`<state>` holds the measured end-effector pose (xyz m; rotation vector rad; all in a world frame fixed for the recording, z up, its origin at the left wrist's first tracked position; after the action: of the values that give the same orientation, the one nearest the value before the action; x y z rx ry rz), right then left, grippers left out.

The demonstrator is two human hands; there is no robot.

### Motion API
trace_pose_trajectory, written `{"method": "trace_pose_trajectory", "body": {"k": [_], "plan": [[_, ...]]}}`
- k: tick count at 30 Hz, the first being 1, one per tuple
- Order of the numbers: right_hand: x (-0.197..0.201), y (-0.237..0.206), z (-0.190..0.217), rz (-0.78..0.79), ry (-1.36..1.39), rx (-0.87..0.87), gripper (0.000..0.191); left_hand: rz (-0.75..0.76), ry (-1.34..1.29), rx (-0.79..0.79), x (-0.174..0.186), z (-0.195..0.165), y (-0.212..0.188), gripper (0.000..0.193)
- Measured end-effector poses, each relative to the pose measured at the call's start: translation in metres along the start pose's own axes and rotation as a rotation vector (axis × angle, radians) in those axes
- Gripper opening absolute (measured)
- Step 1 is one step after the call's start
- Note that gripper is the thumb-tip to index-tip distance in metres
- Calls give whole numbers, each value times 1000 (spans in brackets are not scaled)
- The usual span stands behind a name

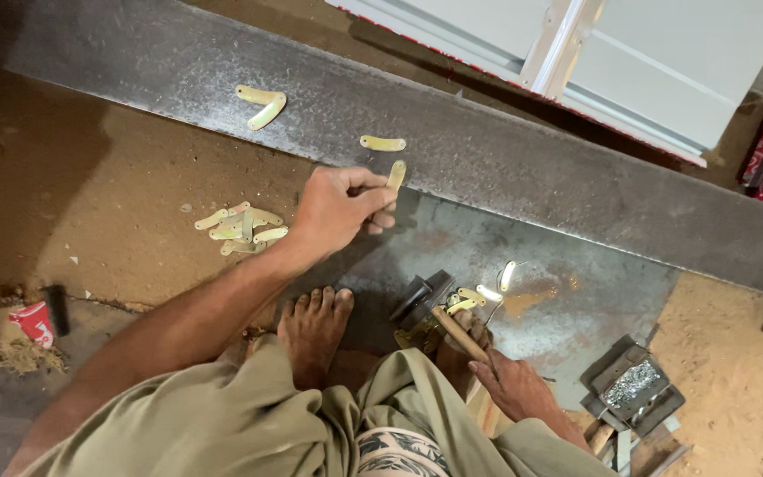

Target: The person uses a hammer to repeatedly strike small, light-colored wooden pieces placed on a metal beam. They pick up each piece, position it on the beam, and tap it with the hammer before moving to the next piece.

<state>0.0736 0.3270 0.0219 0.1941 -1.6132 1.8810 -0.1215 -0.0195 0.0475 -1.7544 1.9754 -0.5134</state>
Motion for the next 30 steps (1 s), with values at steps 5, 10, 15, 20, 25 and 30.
{"method": "trace_pose_trajectory", "body": {"k": [5, 10, 15, 20, 25, 30], "plan": [[2, -4, 5, -9, -18, 6, 51, -107, -8, -7, -7, -8, 12, 20], [-1, -3, 3, -14, 37, 47, 48, -114, -63, 39, -9, -10, 14, 18], [-6, 1, -4, 68, 33, -32, 50, -119, -62, 71, -9, -17, 16, 17], [-8, 0, -6, 6, 39, 24, 50, -183, -39, 139, -11, -20, 12, 14], [-8, -3, -6, -18, 27, 28, 53, -256, -121, 104, -7, -12, 8, 15], [-6, -5, -6, -37, 66, 42, 52, -318, -187, 145, 8, 14, -1, 18]]}}
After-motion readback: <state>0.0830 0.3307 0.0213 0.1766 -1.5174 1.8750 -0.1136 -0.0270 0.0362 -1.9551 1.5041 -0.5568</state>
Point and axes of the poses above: each hand's wrist, its own y-axis towards the middle knuckle, its own x-axis out of the back of the hand, z = x × y, the point moved 2 cm from there along y, towards the middle knuckle, and after that the axes turned 6 degrees about y, right-handed, at the moved point
